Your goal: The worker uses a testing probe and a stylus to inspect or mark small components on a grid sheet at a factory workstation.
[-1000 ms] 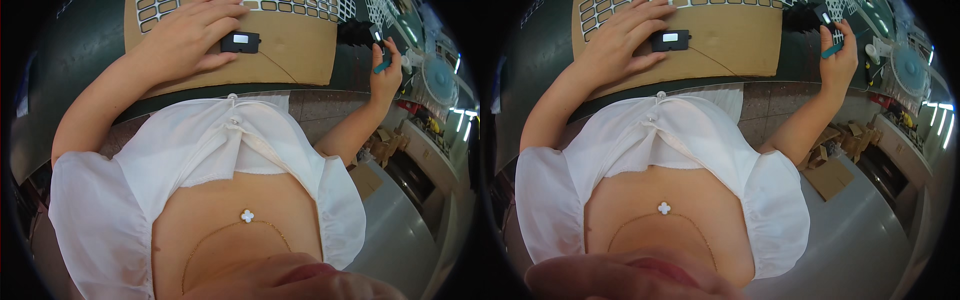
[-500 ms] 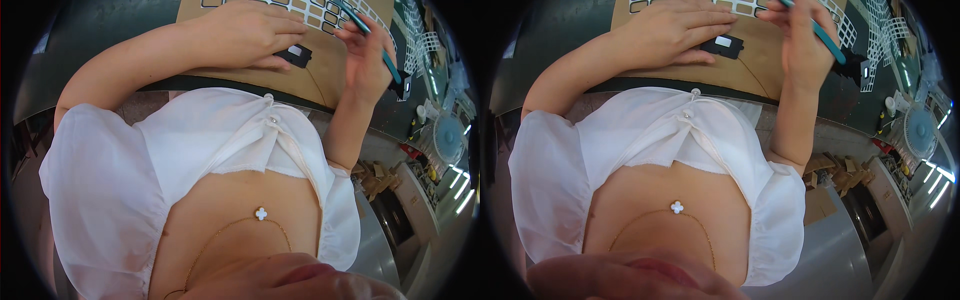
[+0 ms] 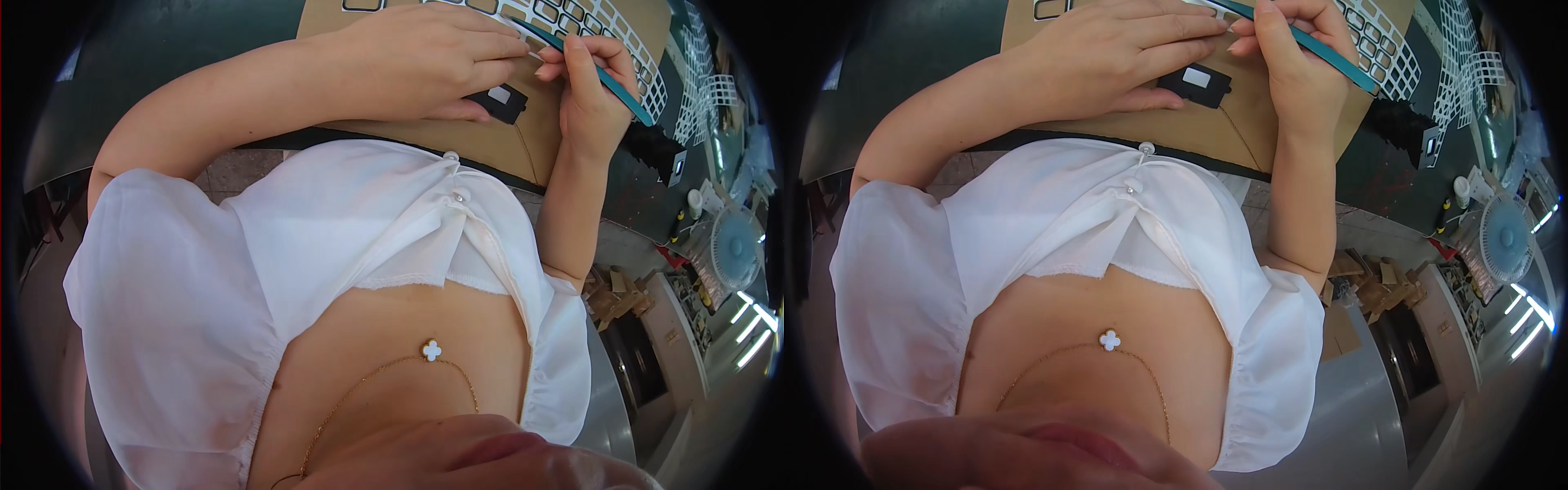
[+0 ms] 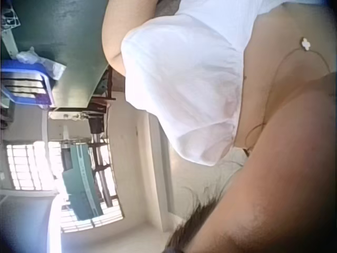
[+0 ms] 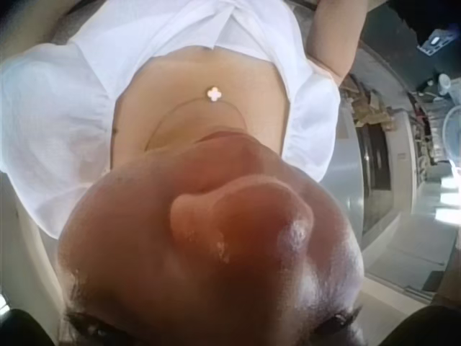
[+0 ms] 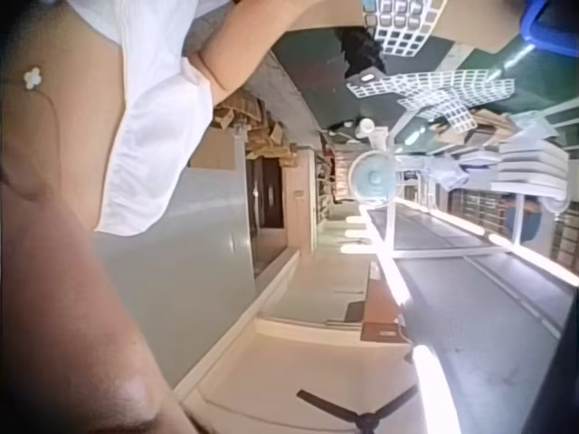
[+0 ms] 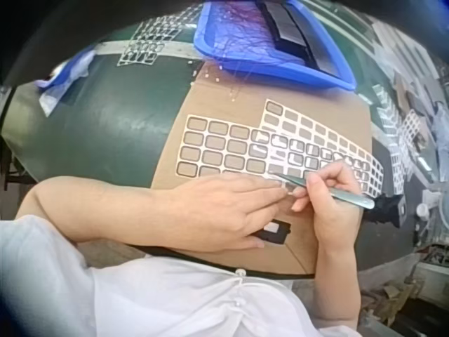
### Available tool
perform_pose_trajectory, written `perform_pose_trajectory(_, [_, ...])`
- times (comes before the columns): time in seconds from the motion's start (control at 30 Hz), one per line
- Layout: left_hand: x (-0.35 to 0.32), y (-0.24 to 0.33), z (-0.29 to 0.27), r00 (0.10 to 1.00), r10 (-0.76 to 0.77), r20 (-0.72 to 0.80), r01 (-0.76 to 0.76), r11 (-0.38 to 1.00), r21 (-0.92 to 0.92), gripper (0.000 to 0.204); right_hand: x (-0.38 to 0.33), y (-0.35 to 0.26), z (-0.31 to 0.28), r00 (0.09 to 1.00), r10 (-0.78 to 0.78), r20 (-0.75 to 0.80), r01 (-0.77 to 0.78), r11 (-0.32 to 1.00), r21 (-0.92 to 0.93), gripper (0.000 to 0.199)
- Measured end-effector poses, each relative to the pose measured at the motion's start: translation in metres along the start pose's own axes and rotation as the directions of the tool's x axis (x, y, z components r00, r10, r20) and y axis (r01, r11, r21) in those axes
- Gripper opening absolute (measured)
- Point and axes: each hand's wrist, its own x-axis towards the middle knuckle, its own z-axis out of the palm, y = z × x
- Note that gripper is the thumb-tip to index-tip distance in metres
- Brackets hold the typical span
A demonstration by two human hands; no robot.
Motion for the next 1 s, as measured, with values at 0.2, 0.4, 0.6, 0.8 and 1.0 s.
perform_pose_trajectory(0.2, [0.002, 0.000, -0.002, 1.000, 0.015, -0.014, -0.015, 1.000, -0.002, 0.042, -0.001, -0.002, 0.003, 1.000, -0.016, -0.003, 0.016, 1.000, 0.023, 0.006])
perform_pose_trajectory(0.4, [0.002, 0.002, -0.013, 0.999, 0.001, 0.038, -0.002, 1.000, 0.017, 0.041, -0.001, 0.002, -0.001, 0.999, -0.032, -0.013, 0.032, 0.998, 0.055, 0.007])
perform_pose_trajectory(0.6, [0.003, 0.002, -0.010, 1.000, 0.007, 0.018, -0.007, 1.000, 0.006, 0.039, -0.001, 0.007, -0.003, 0.996, -0.085, 0.040, 0.083, 0.995, 0.051, 0.009])
perform_pose_trajectory(0.8, [0.002, 0.003, -0.001, 1.000, 0.030, -0.004, -0.030, 0.997, 0.066, 0.036, -0.001, 0.004, -0.007, 0.962, -0.249, 0.108, 0.217, 0.945, 0.246, 0.008])
perform_pose_trajectory(1.0, [-0.001, 0.006, 0.007, 0.995, -0.078, 0.064, 0.081, 0.996, -0.042, 0.034, -0.025, -0.011, -0.015, 0.944, -0.326, 0.040, 0.296, 0.897, 0.327, 0.007])
